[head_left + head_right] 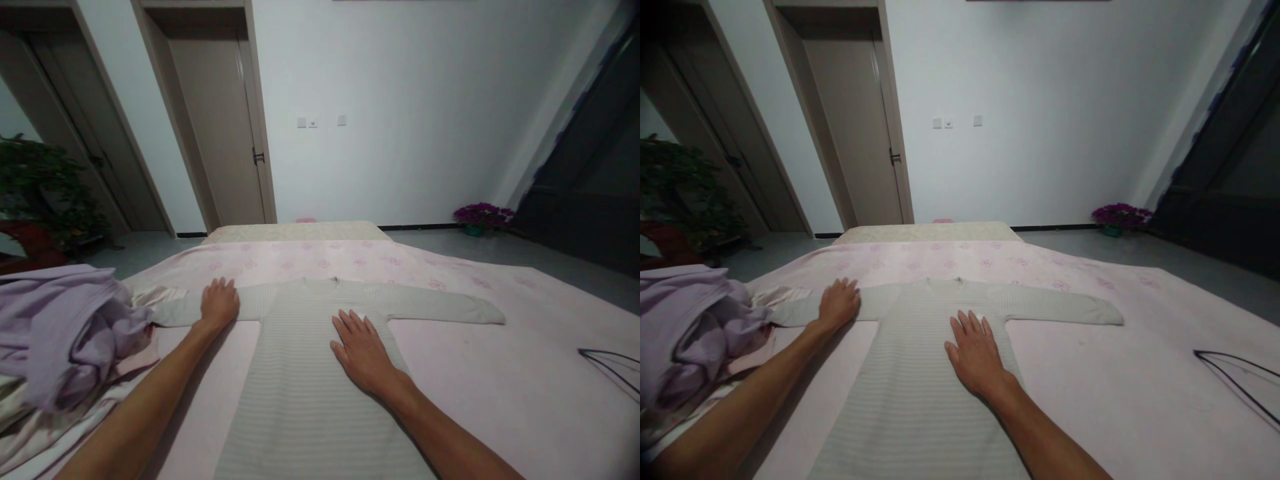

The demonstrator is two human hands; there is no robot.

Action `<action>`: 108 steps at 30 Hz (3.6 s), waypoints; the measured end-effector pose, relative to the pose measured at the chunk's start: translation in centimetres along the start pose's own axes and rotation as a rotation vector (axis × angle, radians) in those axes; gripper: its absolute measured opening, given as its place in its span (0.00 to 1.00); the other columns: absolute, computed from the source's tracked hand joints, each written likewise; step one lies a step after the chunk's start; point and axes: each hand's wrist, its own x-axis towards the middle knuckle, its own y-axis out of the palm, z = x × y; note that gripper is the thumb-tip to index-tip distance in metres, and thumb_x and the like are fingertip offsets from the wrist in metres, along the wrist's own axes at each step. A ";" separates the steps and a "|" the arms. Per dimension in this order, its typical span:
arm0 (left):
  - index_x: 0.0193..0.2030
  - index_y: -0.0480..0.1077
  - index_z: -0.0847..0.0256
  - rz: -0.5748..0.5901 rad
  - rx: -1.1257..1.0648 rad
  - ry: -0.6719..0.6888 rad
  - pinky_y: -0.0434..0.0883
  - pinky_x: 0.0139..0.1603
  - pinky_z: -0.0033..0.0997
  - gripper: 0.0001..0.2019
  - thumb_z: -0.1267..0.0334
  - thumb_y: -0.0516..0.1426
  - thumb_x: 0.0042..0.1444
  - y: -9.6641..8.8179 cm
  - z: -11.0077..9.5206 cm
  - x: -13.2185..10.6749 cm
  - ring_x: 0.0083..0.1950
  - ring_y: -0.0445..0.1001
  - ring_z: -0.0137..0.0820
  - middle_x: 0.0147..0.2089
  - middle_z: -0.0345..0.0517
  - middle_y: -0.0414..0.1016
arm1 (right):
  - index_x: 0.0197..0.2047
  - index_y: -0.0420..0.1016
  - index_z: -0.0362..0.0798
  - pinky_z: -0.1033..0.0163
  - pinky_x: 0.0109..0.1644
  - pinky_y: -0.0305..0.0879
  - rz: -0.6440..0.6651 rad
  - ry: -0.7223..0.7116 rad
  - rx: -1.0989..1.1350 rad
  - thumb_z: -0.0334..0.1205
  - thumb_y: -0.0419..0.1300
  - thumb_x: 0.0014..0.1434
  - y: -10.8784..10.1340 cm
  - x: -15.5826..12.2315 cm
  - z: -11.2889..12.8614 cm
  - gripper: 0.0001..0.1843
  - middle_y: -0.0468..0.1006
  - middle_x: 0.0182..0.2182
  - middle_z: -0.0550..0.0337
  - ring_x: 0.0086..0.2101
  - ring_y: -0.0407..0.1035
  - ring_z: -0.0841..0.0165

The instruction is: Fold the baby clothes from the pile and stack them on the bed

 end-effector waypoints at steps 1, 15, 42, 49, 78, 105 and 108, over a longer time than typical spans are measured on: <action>0.69 0.60 0.70 0.024 -0.031 0.087 0.50 0.73 0.50 0.25 0.61 0.45 0.68 0.4 -2.4 -0.1 0.76 0.50 0.51 0.73 0.64 0.56 | 0.73 0.56 0.47 0.43 0.74 0.35 -0.007 0.000 -0.001 0.52 0.43 0.70 0.1 0.0 0.0 0.33 0.51 0.73 0.52 0.71 0.42 0.53; 0.74 0.53 0.60 0.112 -0.137 0.354 0.48 0.72 0.59 0.33 0.44 0.43 0.68 3.9 -16.4 -1.6 0.76 0.48 0.53 0.76 0.61 0.50 | 0.69 0.64 0.49 0.47 0.70 0.48 0.028 -0.011 0.057 0.50 0.43 0.70 -2.3 0.7 -0.3 0.29 0.63 0.69 0.50 0.67 0.55 0.55; 0.75 0.50 0.55 0.191 -0.084 0.427 0.46 0.73 0.56 0.34 0.42 0.43 0.67 -1.4 -13.2 -15.1 0.78 0.42 0.52 0.78 0.57 0.46 | 0.74 0.51 0.41 0.45 0.73 0.35 0.125 -0.044 0.031 0.57 0.40 0.71 -2.0 -5.9 1.3 0.37 0.47 0.73 0.45 0.72 0.38 0.54; 0.75 0.52 0.54 0.203 -0.048 0.562 0.48 0.73 0.59 0.31 0.45 0.45 0.69 -3.7 -10.3 -23.2 0.77 0.44 0.52 0.78 0.56 0.46 | 0.75 0.50 0.44 0.44 0.74 0.35 0.068 -0.079 -0.052 0.58 0.41 0.70 -1.5 -9.9 0.1 0.38 0.45 0.74 0.48 0.72 0.38 0.53; 0.64 0.69 0.63 -0.187 -0.092 0.509 0.56 0.72 0.54 0.21 0.61 0.49 0.68 -4.4 -6.5 -23.6 0.73 0.58 0.48 0.71 0.58 0.63 | 0.73 0.54 0.40 0.40 0.73 0.34 -0.023 0.176 -0.146 0.54 0.41 0.71 -2.0 -11.6 -3.3 0.36 0.50 0.73 0.46 0.72 0.41 0.51; 0.41 0.70 0.57 0.321 -0.467 0.926 0.65 0.42 0.27 0.07 0.67 0.60 0.55 -8.8 -6.7 -26.2 0.42 0.69 0.30 0.41 0.41 0.71 | 0.37 0.80 0.51 0.67 0.37 0.61 0.267 -0.313 0.429 0.37 0.68 0.48 -5.9 -14.4 0.1 0.11 0.79 0.34 0.64 0.34 0.69 0.71; 0.40 0.71 0.58 0.334 -0.509 0.903 0.66 0.43 0.27 0.04 0.67 0.57 0.59 -8.8 -6.6 -26.0 0.42 0.70 0.30 0.41 0.42 0.72 | 0.36 0.81 0.50 0.67 0.39 0.61 0.251 -0.306 0.452 0.33 0.61 0.51 -5.7 -14.1 -0.1 0.09 0.80 0.34 0.63 0.34 0.71 0.70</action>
